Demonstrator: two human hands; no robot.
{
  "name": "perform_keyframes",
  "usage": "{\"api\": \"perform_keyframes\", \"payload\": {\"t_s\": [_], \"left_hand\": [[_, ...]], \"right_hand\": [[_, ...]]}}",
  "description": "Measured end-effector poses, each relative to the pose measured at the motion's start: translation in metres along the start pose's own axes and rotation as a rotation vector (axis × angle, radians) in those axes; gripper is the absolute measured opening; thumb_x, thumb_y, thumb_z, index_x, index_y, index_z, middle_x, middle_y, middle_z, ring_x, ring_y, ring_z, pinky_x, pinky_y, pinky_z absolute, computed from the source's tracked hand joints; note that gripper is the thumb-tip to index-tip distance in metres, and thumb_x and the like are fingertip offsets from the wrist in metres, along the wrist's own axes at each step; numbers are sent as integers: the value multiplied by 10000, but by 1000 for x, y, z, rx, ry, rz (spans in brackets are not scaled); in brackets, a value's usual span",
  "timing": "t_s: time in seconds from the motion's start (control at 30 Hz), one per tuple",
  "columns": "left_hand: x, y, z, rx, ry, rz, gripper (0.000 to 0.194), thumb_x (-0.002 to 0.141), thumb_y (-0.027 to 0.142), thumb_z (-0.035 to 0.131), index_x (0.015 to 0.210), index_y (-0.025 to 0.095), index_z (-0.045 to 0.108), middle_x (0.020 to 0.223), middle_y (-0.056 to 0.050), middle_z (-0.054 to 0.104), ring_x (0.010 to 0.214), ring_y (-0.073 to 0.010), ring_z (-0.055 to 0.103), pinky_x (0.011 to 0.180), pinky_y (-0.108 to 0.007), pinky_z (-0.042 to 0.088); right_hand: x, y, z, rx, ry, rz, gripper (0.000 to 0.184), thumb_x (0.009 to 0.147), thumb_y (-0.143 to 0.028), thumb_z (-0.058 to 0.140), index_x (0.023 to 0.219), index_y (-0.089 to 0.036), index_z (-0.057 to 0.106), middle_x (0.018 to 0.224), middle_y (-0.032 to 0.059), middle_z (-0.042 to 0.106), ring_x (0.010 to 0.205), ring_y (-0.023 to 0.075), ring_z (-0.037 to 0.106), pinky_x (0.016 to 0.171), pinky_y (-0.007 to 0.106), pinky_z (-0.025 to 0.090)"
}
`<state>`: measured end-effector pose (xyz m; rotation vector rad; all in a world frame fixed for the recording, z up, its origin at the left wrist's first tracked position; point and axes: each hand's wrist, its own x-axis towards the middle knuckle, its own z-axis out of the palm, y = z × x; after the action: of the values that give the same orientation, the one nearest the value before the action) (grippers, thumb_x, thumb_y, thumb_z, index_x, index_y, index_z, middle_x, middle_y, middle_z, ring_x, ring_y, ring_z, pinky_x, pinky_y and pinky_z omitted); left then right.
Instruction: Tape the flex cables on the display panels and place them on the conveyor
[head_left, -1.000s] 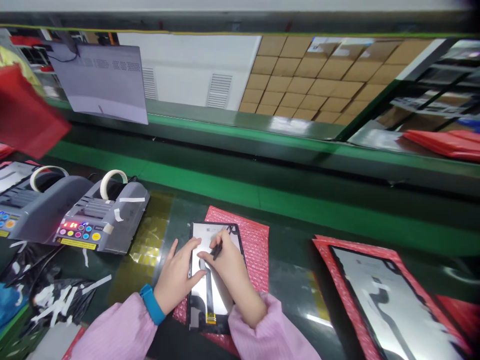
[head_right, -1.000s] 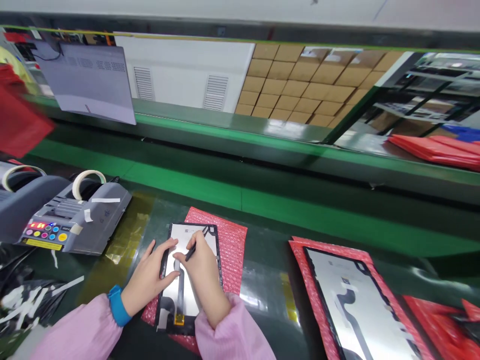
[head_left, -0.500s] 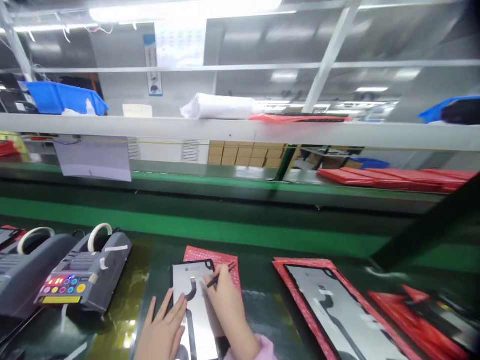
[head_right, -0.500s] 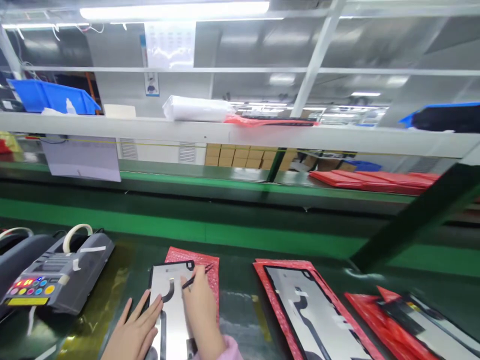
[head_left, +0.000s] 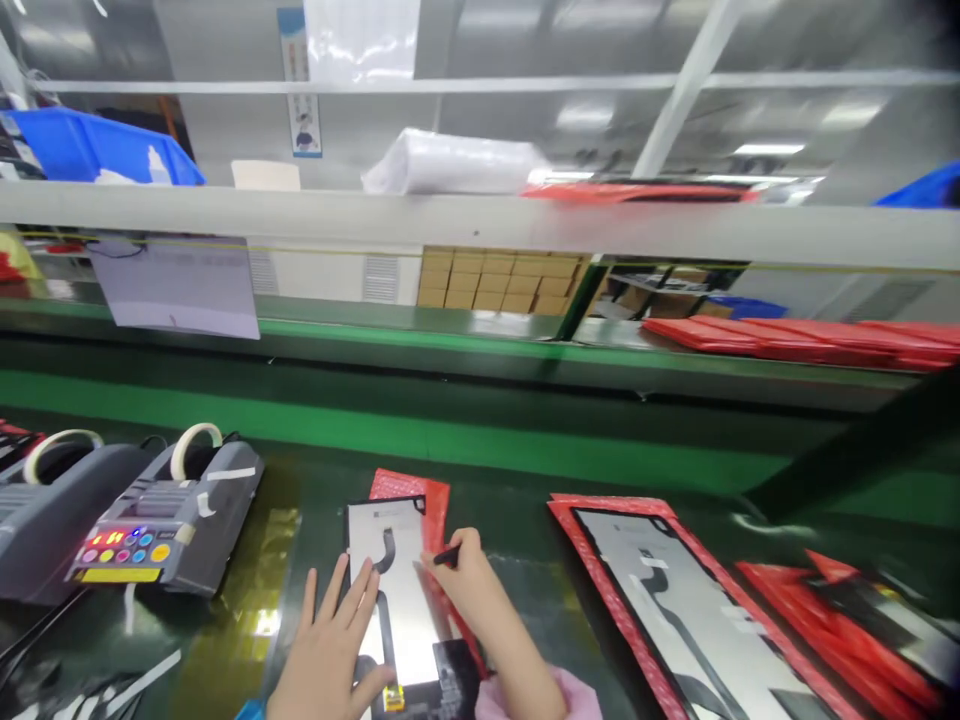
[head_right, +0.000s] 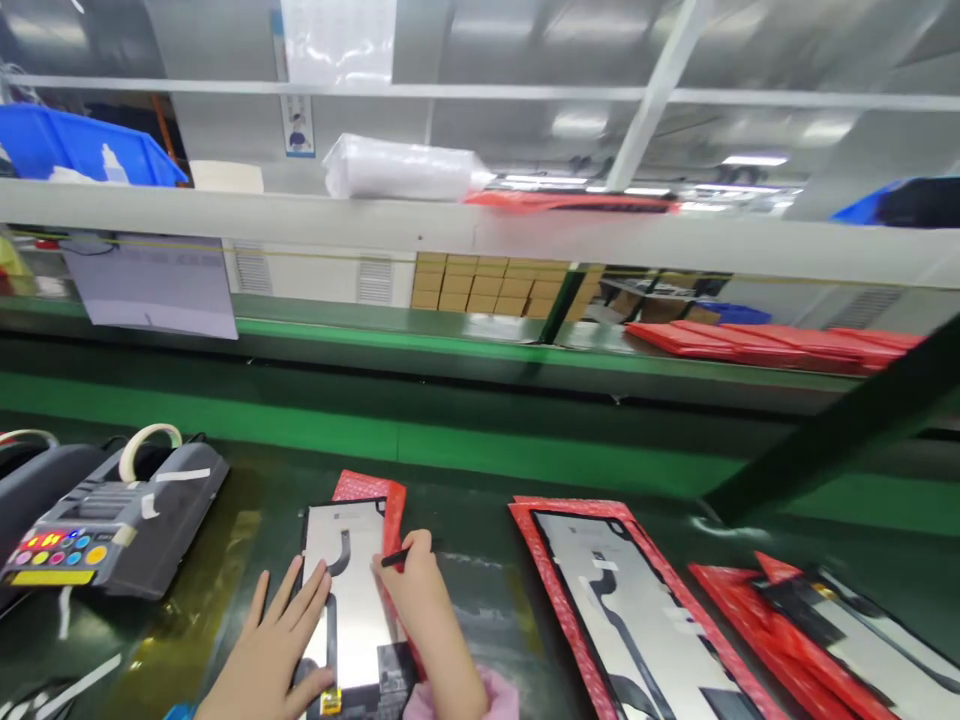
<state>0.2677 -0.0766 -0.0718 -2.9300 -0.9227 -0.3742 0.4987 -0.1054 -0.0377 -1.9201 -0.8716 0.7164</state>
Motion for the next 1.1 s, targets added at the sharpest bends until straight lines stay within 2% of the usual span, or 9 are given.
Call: {"api": "perform_keyframes", "payload": {"t_s": [0.17, 0.3, 0.43, 0.5, 0.6, 0.7, 0.83, 0.97, 1.1], "left_hand": [[0, 5, -7, -44, -5, -1, 974, 908, 600, 502, 1564, 133, -46, 1608, -141, 288, 1469, -393, 271, 1116, -578, 277], [1, 1, 1, 37, 174, 53, 930, 907, 641, 458, 1567, 76, 125, 1592, -192, 324, 1478, -392, 222, 1127, -546, 242], [6, -6, 12, 173, 304, 298, 750, 883, 704, 455, 1486, 260, 416, 1592, -76, 372, 1459, -385, 258, 1174, -630, 21], [9, -9, 21, 227, 337, 386, 555, 920, 570, 532, 1418, 328, 504, 1548, -24, 448, 1450, -359, 292, 1175, -652, -24], [11, -10, 40, 244, 423, 383, 421, 936, 409, 580, 1354, 357, 571, 1478, -7, 530, 1467, -351, 275, 1186, -657, 20], [12, -8, 58, 219, 493, 322, 408, 944, 480, 545, 1335, 372, 588, 1516, 7, 487, 1484, -364, 243, 1195, -647, 83], [10, -7, 57, 228, 485, 322, 396, 952, 407, 552, 1345, 371, 579, 1546, 10, 450, 1482, -354, 257, 1198, -641, 93], [7, -10, 37, 240, 360, 365, 418, 948, 349, 569, 1366, 364, 554, 1528, 29, 477, 1430, -308, 370, 1205, -620, 22], [7, -9, 15, 37, 43, 323, 619, 911, 504, 589, 1477, 321, 415, 1540, -12, 455, 1403, -336, 422, 1183, -628, 187]], "right_hand": [[8, 0, -1, -31, -26, -34, 360, 665, -379, 682, 787, -283, 357, 638, -66, 562, 608, 199, 594, 605, 295, 439], [26, -15, 7, 32, -18, -242, 302, 686, -407, 634, 806, -278, 388, 630, -90, 486, 556, 169, 509, 582, 283, 412], [90, -41, 5, 85, 71, -354, 296, 678, -399, 602, 795, -277, 359, 700, -68, 469, 639, 171, 513, 634, 296, 442], [133, -55, -5, 85, 153, -360, 279, 712, -396, 578, 825, -279, 352, 749, -50, 483, 700, 182, 534, 670, 307, 458], [189, -71, -28, 40, 239, -350, 283, 742, -383, 586, 844, -285, 341, 747, -41, 499, 695, 195, 553, 646, 314, 469], [217, -76, -51, -55, 293, -321, 363, 701, -333, 651, 811, -290, 308, 687, -44, 483, 627, 206, 538, 628, 342, 462], [205, -67, -59, -161, 267, -359, 322, 717, -294, 594, 794, -291, 281, 678, -44, 461, 595, 201, 498, 653, 366, 453], [157, -49, -56, -208, 84, -520, 196, 709, -170, 434, 791, -285, 298, 769, -4, 521, 702, 193, 545, 740, 338, 476], [110, -24, -71, -300, -52, -619, 193, 707, -109, 382, 813, -268, 407, 794, 31, 570, 730, 207, 552, 744, 346, 474]]}}
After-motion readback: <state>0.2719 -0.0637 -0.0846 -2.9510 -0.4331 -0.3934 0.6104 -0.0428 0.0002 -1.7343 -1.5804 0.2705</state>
